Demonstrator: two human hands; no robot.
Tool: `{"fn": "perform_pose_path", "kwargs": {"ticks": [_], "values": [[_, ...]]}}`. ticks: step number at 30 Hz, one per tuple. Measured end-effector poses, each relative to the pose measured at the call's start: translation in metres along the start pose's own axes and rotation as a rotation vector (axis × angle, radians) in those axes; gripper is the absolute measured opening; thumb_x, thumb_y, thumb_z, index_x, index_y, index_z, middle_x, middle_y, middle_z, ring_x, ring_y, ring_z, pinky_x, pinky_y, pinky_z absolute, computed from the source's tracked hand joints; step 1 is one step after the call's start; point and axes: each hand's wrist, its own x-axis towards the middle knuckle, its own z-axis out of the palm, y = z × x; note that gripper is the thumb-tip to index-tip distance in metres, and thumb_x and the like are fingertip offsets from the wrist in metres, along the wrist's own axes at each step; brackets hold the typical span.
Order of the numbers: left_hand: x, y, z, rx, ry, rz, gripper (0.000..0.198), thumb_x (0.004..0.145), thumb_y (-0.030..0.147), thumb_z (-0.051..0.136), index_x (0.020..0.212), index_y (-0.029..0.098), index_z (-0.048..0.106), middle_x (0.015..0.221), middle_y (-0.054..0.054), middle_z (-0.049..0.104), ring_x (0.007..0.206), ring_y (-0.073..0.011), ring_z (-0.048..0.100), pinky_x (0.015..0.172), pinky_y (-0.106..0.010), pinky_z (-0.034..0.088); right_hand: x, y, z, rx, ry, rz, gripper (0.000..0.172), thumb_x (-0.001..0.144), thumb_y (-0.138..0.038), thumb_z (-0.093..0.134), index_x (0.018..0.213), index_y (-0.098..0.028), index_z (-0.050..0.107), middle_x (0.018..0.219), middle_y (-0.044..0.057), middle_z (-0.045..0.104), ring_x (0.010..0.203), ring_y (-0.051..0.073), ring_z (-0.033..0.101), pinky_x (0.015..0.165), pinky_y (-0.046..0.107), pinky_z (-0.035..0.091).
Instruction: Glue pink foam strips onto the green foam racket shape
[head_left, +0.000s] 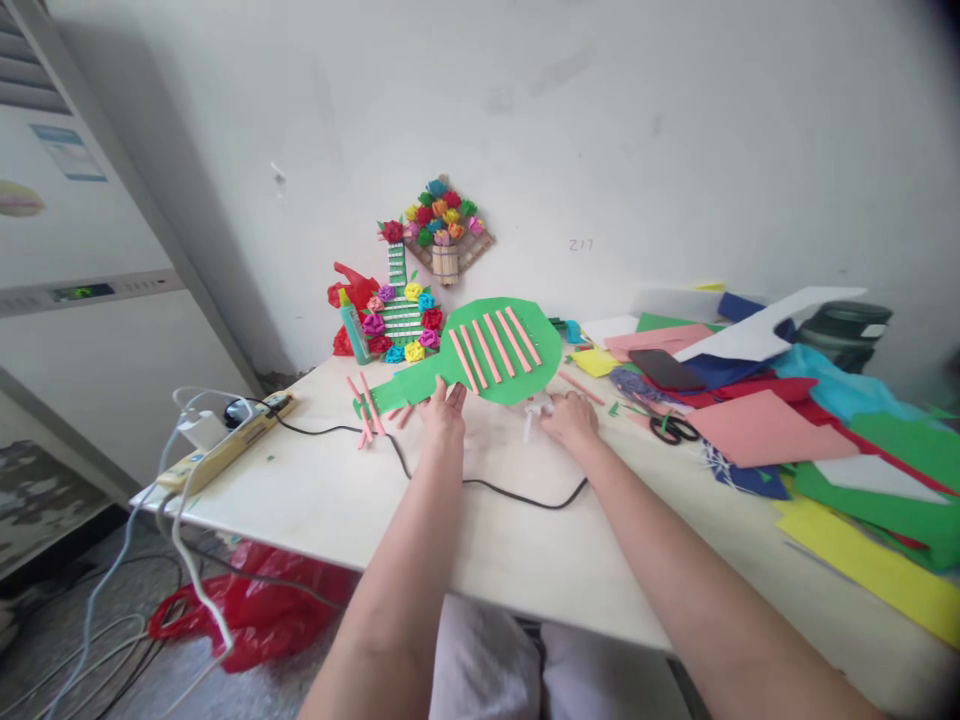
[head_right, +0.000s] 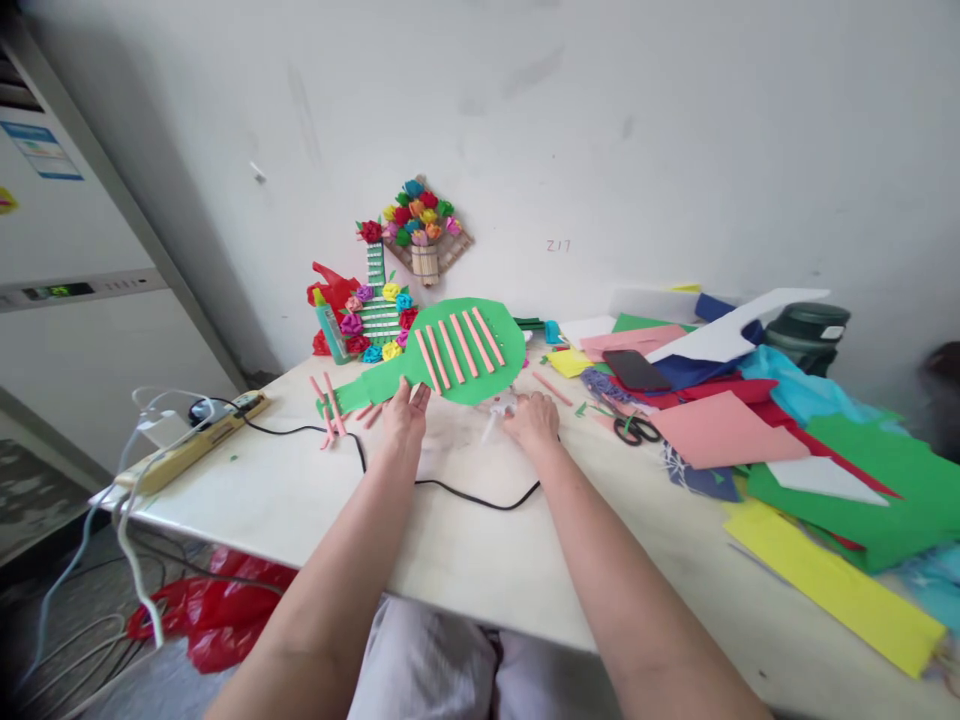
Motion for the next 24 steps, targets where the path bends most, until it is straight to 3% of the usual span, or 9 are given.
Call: {"fn": "perform_pose_path", "kwargs": {"ticks": [4, 10, 13, 15, 18, 20, 24], "values": [[0.0, -0.002, 0.001, -0.027, -0.015, -0.038, 0.034, 0.081, 0.017, 0.051, 0.111, 0.031, 0.045, 0.105, 0.0, 0.061, 0.085, -0.0115, 0.063, 0.078, -0.026, 0.05, -0.003, 0.001, -0.008, -0.026, 0.033, 0.006, 0.047, 0.073, -0.049, 0.046, 0.103, -0.016, 0.063, 0.108, 0.017, 0.053, 0.106, 0.029, 0.043, 0.087, 0.039, 0.03], [0.001, -0.005, 0.0, -0.148, -0.039, -0.11, 0.031, 0.081, 0.011, 0.049, 0.108, 0.026, 0.048, 0.103, -0.001, 0.062, 0.09, -0.0125, 0.062, 0.082, -0.027, 0.05, -0.004, -0.004, -0.019, 0.137, 0.12, -0.069, 0.035, 0.069, -0.031, 0.053, 0.101, -0.02, 0.063, 0.116, 0.012, 0.052, 0.11, 0.027, 0.04, 0.092, 0.04, 0.025], [0.0, -0.007, 0.001, -0.201, -0.067, -0.144, 0.027, 0.081, 0.01, 0.048, 0.105, 0.023, 0.049, 0.102, -0.002, 0.062, 0.089, -0.0128, 0.062, 0.083, -0.028, 0.05, -0.001, -0.008, -0.015, 0.567, 0.07, -0.031, 0.031, 0.071, -0.032, 0.05, 0.094, -0.017, 0.065, 0.102, 0.009, 0.061, 0.099, 0.022, 0.05, 0.086, 0.034, 0.035], [-0.001, -0.009, 0.003, -0.188, -0.084, -0.163, 0.024, 0.082, 0.011, 0.047, 0.103, 0.022, 0.05, 0.101, -0.004, 0.062, 0.09, -0.0131, 0.062, 0.083, -0.028, 0.05, 0.0, -0.012, -0.012, 1.013, 0.014, 0.037, 0.032, 0.071, -0.038, 0.049, 0.087, -0.015, 0.065, 0.091, 0.007, 0.064, 0.081, 0.017, 0.056, 0.069, 0.028, 0.042], [-0.004, -0.012, 0.006, -0.122, -0.075, -0.171, 0.021, 0.083, 0.013, 0.046, 0.102, 0.022, 0.051, 0.098, -0.003, 0.063, 0.09, -0.0128, 0.061, 0.082, -0.026, 0.05, 0.001, -0.021, -0.01, 1.515, -0.025, 0.119, 0.034, 0.066, -0.045, 0.055, 0.074, -0.012, 0.062, 0.073, 0.005, 0.062, 0.059, 0.012, 0.053, 0.045, 0.021, 0.037], [-0.007, -0.014, 0.007, -0.073, -0.061, -0.168, 0.019, 0.082, 0.015, 0.049, 0.1, 0.022, 0.053, 0.095, -0.002, 0.063, 0.088, -0.0119, 0.062, 0.082, -0.025, 0.049, 0.0, -0.028, -0.011, 1.684, -0.038, 0.171, 0.033, 0.062, -0.045, 0.061, 0.068, -0.012, 0.059, 0.062, 0.002, 0.058, 0.051, 0.009, 0.05, 0.039, 0.018, 0.032], [-0.011, -0.017, 0.009, -0.098, -0.083, -0.18, 0.018, 0.079, 0.016, 0.054, 0.096, 0.021, 0.054, 0.084, -0.001, 0.064, 0.081, -0.0112, 0.063, 0.082, -0.025, 0.049, 0.001, -0.035, -0.011, 1.807, 0.0, 0.277, 0.03, 0.053, -0.036, 0.071, 0.062, -0.013, 0.054, 0.052, -0.002, 0.054, 0.043, 0.006, 0.045, 0.033, 0.016, 0.028]]}}
